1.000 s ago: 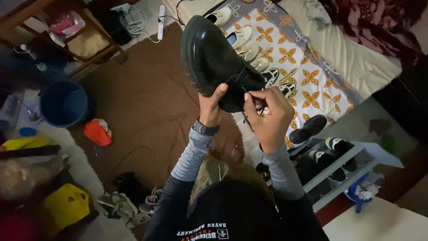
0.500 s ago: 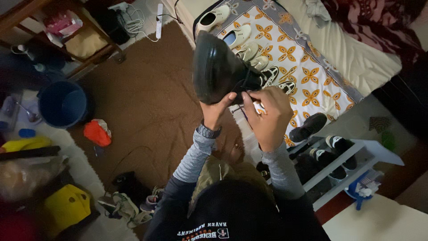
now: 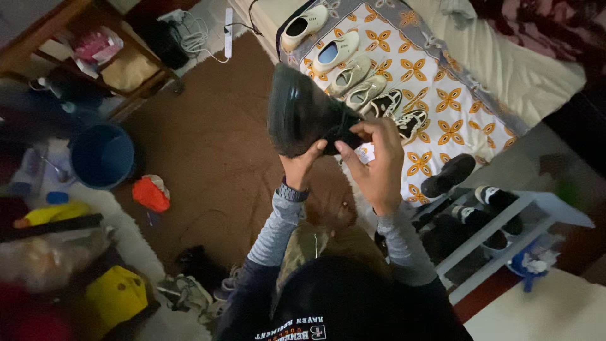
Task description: The person holds a black shoe and repeatedly threads the laces through the eyelets, tightening and adjusting them. The person then places the shoe on a bed next to other shoes and picks up a different pair of sneakers.
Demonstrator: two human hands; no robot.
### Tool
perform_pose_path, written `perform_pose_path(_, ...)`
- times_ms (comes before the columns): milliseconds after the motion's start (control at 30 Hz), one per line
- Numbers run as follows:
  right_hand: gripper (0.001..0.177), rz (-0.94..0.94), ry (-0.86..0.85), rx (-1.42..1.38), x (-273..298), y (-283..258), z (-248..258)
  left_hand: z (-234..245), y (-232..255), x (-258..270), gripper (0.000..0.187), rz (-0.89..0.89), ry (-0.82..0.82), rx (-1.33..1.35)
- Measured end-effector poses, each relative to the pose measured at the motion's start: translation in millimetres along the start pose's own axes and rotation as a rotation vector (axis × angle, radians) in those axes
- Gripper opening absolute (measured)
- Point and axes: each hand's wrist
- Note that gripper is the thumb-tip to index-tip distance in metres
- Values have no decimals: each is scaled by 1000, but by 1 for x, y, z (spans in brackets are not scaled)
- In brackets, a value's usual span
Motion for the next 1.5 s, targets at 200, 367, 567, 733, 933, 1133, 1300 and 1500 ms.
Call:
perform_pose_path(200, 25, -127, -52, 43, 9, 11, -35, 18, 9, -4, 74, 135, 87, -18)
perform_pose_path(367, 23, -174, -23, 68, 23, 26, -70, 39, 6, -9, 66, 129, -14, -78)
perform_pose_path(567, 25, -238, 26, 79, 35, 54, -93, 51, -16, -20, 65, 209, -92, -148)
perform_pose_path(733, 27, -388, 12, 89, 30, 86, -98, 46, -51, -38, 73, 260, -125, -156)
perform_pose_path(933, 28, -518, 33, 62, 17, 146, -94, 20, -105, -56, 70, 441, -122, -269)
perform_pose_path(1133, 26, -571, -16, 45, -4, 210, -105, 2, -149, -73, 63, 534, -82, -151)
perform_pose_path(1300, 27, -613, -52, 10, -12, 256, -120, 0, -189, -89, 63, 564, -72, -222)
perform_pose_path(1500, 27, -699, -157, -8, -27, 306, -126, -3, -227, -106, 65, 611, -98, -252)
Point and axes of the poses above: each hand's wrist, its own x-axis away from the middle knuckle, its own z-axis out of the back of the hand, y = z × x, and after that the axes turned 3 degrees about x, right-handed
